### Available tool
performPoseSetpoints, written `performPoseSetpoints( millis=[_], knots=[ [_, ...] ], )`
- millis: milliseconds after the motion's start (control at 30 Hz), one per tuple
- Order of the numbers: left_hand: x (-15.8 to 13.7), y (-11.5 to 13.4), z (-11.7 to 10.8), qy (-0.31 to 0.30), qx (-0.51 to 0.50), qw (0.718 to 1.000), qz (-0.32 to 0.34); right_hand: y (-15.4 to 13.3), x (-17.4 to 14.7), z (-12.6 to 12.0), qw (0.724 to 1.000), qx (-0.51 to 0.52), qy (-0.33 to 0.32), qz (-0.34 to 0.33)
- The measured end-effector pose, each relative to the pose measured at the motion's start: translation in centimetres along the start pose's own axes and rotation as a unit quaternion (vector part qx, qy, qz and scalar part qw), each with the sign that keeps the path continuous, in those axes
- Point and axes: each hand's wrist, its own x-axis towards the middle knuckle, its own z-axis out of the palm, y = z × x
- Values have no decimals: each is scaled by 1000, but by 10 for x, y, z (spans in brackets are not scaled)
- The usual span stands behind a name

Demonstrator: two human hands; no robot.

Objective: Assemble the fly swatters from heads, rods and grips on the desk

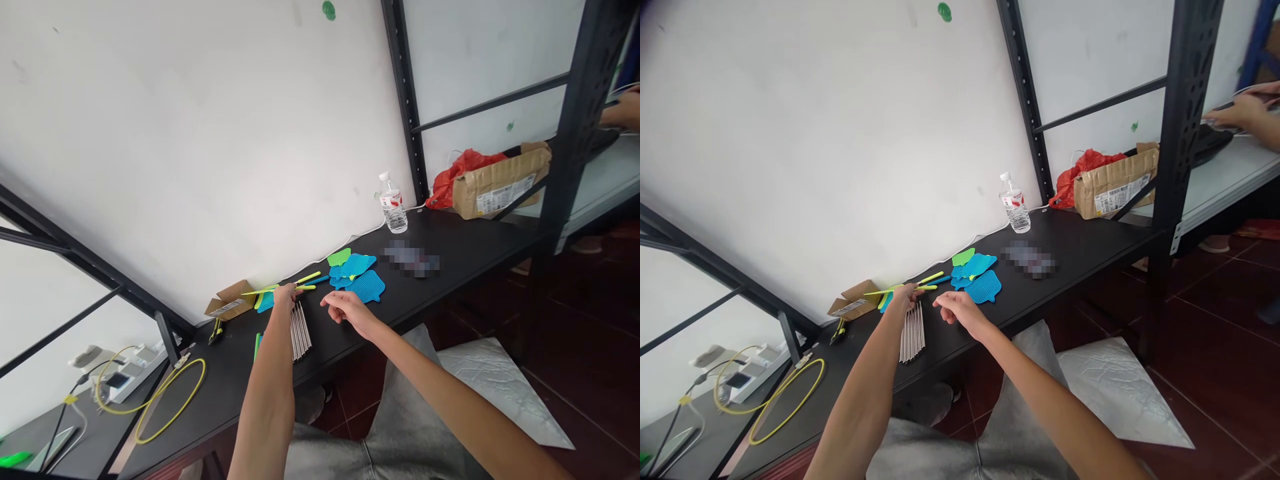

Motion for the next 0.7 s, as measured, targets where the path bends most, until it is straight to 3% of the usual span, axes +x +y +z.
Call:
performPoseSetpoints(
  millis=[100, 200, 333, 500, 600, 700],
  knots=[
    [0, 7, -4, -1, -2, 999, -47, -2, -1, 0, 1000, 6, -3, -3],
    [-6, 12, -20, -2, -1, 999, -44, -4, -2, 0, 1000, 11, -4, 0],
    [-24, 4, -66, 28, 32, 999, 4, -7, -4, 0, 1000, -1, -7, -1],
    [-61, -34, -123, 89, 134, 985, 61, -6, -4, 1, 1000, -27, -9, -7],
    [-92, -60, -127, 142, 297, 932, 154, -4, -4, 2, 999, -44, -2, -3],
    [-119, -77, -110, 144, 355, 905, 183, -2, -5, 3, 998, -63, 4, -5]
  ],
)
